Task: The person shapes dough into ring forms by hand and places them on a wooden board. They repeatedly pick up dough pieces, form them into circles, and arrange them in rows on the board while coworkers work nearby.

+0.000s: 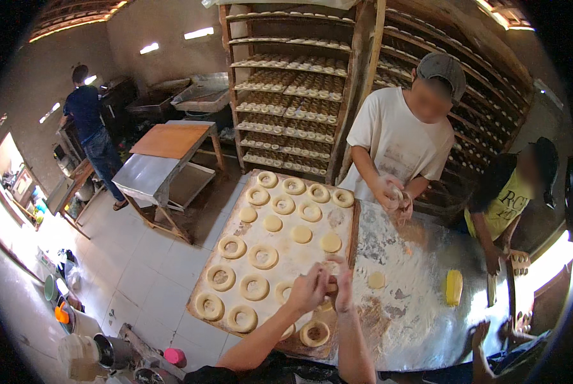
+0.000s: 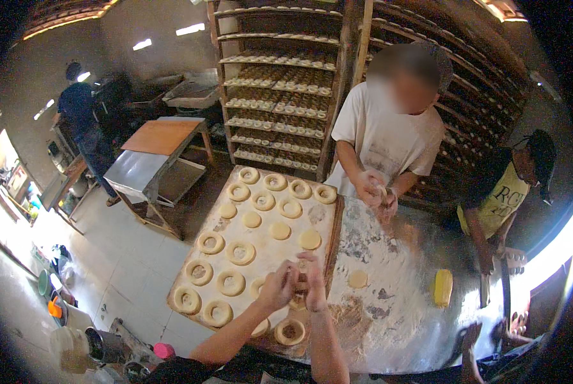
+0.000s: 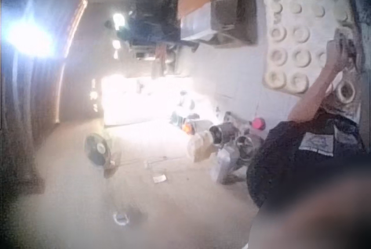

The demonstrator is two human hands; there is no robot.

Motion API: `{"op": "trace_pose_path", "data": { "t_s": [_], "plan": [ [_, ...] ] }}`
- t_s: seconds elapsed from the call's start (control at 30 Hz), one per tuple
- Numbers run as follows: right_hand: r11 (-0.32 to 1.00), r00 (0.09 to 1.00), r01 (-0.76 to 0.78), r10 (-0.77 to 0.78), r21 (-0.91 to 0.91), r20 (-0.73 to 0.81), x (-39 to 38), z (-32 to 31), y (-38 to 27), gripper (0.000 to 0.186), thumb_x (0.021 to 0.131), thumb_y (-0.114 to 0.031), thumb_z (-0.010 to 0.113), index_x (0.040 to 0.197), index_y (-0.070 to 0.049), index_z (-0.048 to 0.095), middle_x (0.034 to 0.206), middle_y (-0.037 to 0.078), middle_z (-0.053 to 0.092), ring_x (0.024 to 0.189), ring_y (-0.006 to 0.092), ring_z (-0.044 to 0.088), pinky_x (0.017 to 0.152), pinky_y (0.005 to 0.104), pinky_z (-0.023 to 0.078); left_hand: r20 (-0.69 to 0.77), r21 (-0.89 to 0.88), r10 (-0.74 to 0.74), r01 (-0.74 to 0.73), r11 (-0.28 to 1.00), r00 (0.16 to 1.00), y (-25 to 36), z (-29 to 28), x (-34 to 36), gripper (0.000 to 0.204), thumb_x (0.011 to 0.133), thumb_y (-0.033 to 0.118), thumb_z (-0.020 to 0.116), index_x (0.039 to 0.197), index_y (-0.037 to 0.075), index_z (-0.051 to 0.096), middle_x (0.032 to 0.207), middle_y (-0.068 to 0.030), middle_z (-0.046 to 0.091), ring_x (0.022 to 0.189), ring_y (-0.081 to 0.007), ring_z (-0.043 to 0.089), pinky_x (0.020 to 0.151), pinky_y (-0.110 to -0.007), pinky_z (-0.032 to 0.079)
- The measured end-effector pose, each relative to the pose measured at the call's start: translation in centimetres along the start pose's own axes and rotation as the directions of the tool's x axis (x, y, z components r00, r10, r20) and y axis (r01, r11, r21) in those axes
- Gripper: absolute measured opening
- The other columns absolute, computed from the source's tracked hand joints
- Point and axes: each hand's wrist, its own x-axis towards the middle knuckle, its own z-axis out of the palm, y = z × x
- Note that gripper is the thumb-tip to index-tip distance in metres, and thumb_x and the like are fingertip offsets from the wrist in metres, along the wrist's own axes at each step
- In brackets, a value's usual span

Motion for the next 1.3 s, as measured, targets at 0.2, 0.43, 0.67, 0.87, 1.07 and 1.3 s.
{"op": "trace_pose_path", "data": {
  "t_s": [0.2, 0.43, 0.67, 0.87, 1.07, 1.3],
  "plan": [
    [0.845, 0.981, -0.162, 0.194, -0.509, 0.010, 2.8, 2.5, 2.4, 0.062, 0.098, -0.065, 0.042, 0.125, -0.009, 0.050, 0.083, 0.005, 0.060, 0.072, 0.0130, 0.057, 0.062, 0.0277, 0.046, 0.114, 0.104, -0.091, 0.079, 0.991, 0.989, -1.8, -4.4, 3.3, 0.024, 0.106, 0.030, 0.041, 0.104, 0.008, 0.052, 0.074, -0.0218, 0.064, 0.066, -0.0428, 0.065, 0.059, -0.049, 0.050],
    [0.944, 0.958, -0.268, 0.239, -0.195, -0.157, 4.8, 2.8, 5.9, 0.060, 0.101, -0.055, 0.048, 0.143, -0.013, 0.046, 0.113, 0.001, 0.060, 0.101, 0.0145, 0.056, 0.088, 0.0296, 0.046, 0.178, 0.159, -0.183, 0.155, 0.975, 0.967, -3.9, -6.4, 6.2, 0.035, 0.106, 0.039, 0.039, 0.119, 0.009, 0.052, 0.085, -0.0242, 0.067, 0.078, -0.0449, 0.067, 0.069, -0.052, 0.052],
    [0.285, 0.808, -0.589, 0.214, -0.756, -0.549, 8.5, 2.4, 7.1, 0.082, 0.095, -0.050, 0.059, 0.154, -0.007, 0.022, 0.145, 0.027, 0.045, 0.138, 0.0369, 0.043, 0.113, 0.0449, 0.036, 0.073, 0.586, -0.205, 0.124, 0.800, 0.976, -7.8, -6.9, 10.2, 0.050, 0.099, 0.037, 0.051, 0.136, 0.003, 0.046, 0.111, -0.0303, 0.059, 0.108, -0.0466, 0.059, 0.091, -0.058, 0.044],
    [-0.092, 0.750, -0.507, 0.443, -0.857, -0.491, 6.8, 2.9, 7.2, 0.095, 0.088, -0.040, 0.068, 0.157, -0.015, 0.007, 0.144, 0.041, 0.037, 0.137, 0.0493, 0.039, 0.113, 0.0522, 0.034, 0.204, 0.767, -0.211, -0.022, 0.641, 0.956, -10.2, -8.4, 7.8, 0.069, 0.083, 0.024, 0.069, 0.145, 0.010, 0.042, 0.119, -0.0207, 0.052, 0.112, -0.0395, 0.052, 0.092, -0.053, 0.039],
    [0.199, 0.792, -0.587, 0.341, -0.785, -0.506, 4.7, 1.4, 5.4, 0.083, 0.084, -0.034, 0.073, 0.150, -0.012, 0.028, 0.133, 0.031, 0.052, 0.125, 0.0444, 0.051, 0.102, 0.0492, 0.044, 0.165, 0.777, -0.222, 0.012, 0.629, 0.961, -9.7, -7.5, 7.1, 0.073, 0.078, 0.019, 0.072, 0.144, 0.011, 0.042, 0.120, -0.0182, 0.050, 0.111, -0.0378, 0.050, 0.091, -0.054, 0.039],
    [-0.403, 0.749, -0.652, -0.211, -0.642, -0.629, -2.3, -13.2, 0.9, 0.051, 0.082, -0.028, 0.073, 0.125, -0.010, 0.054, 0.111, 0.020, 0.061, 0.109, 0.0373, 0.057, 0.095, 0.0479, 0.045, 0.089, 0.560, -0.032, -0.023, 0.828, 0.996, -6.2, -4.7, 5.1, 0.053, 0.084, 0.016, 0.068, 0.134, 0.009, 0.051, 0.112, -0.0231, 0.057, 0.103, -0.0420, 0.056, 0.088, -0.051, 0.045]
  ]
}}
